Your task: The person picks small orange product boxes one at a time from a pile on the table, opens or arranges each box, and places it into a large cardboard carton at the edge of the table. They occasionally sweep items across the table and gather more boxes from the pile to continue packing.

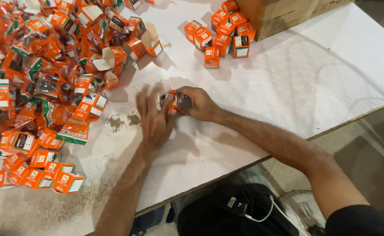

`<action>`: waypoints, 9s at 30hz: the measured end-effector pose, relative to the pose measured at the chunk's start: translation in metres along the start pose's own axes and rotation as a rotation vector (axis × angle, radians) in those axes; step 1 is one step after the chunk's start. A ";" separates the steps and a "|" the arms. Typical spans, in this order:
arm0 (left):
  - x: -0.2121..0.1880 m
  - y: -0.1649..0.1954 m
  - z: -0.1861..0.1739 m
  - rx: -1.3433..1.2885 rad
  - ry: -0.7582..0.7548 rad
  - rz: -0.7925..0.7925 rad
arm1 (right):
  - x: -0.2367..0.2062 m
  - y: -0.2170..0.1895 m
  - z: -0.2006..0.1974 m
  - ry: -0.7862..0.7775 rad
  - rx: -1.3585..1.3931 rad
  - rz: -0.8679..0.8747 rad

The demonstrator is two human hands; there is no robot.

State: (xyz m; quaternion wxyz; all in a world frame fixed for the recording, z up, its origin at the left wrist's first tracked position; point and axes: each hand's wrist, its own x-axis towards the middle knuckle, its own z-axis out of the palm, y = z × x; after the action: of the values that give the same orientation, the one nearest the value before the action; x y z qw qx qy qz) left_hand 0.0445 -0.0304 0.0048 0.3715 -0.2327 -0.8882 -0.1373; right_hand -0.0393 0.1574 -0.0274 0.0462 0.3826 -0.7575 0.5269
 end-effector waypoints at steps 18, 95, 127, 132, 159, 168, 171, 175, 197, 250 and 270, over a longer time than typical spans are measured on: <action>0.015 -0.026 0.045 -0.742 0.008 -0.876 | -0.005 -0.003 0.009 0.087 -0.191 -0.206; -0.047 -0.271 0.019 0.181 0.088 -0.452 | 0.055 0.067 0.140 0.114 0.006 0.078; -0.073 -0.120 -0.033 -0.016 -0.012 -0.056 | 0.041 0.012 0.141 -0.004 0.005 -0.095; -0.063 -0.114 -0.008 -0.219 -0.046 -0.465 | 0.040 0.005 0.137 -0.035 -0.082 -0.080; -0.061 -0.181 0.020 -1.130 -0.333 -1.185 | 0.030 0.002 0.146 0.116 -0.347 -0.305; -0.078 -0.135 -0.004 -0.646 -0.055 -0.216 | 0.032 -0.006 0.144 0.082 -0.193 -0.040; -0.080 -0.136 -0.015 -0.557 -0.146 -0.072 | 0.032 -0.005 0.144 0.046 -0.157 0.049; -0.078 -0.139 -0.013 -0.594 -0.121 -0.226 | 0.035 -0.003 0.144 0.046 -0.143 0.003; -0.097 -0.213 -0.073 0.547 -0.071 -0.232 | 0.063 0.008 0.119 0.467 -0.989 -0.316; -0.079 -0.118 -0.042 0.072 -0.091 0.016 | 0.048 -0.004 0.150 0.014 0.069 0.001; -0.060 -0.136 -0.018 -0.836 -0.202 -0.979 | 0.037 -0.009 0.153 0.042 -0.136 -0.088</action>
State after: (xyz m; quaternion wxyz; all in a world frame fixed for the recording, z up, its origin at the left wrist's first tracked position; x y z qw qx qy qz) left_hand 0.0218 -0.1723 -0.0362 0.0588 0.0623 -0.7938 -0.6021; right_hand -0.0091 0.0084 -0.0708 0.1109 0.4004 -0.7728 0.4798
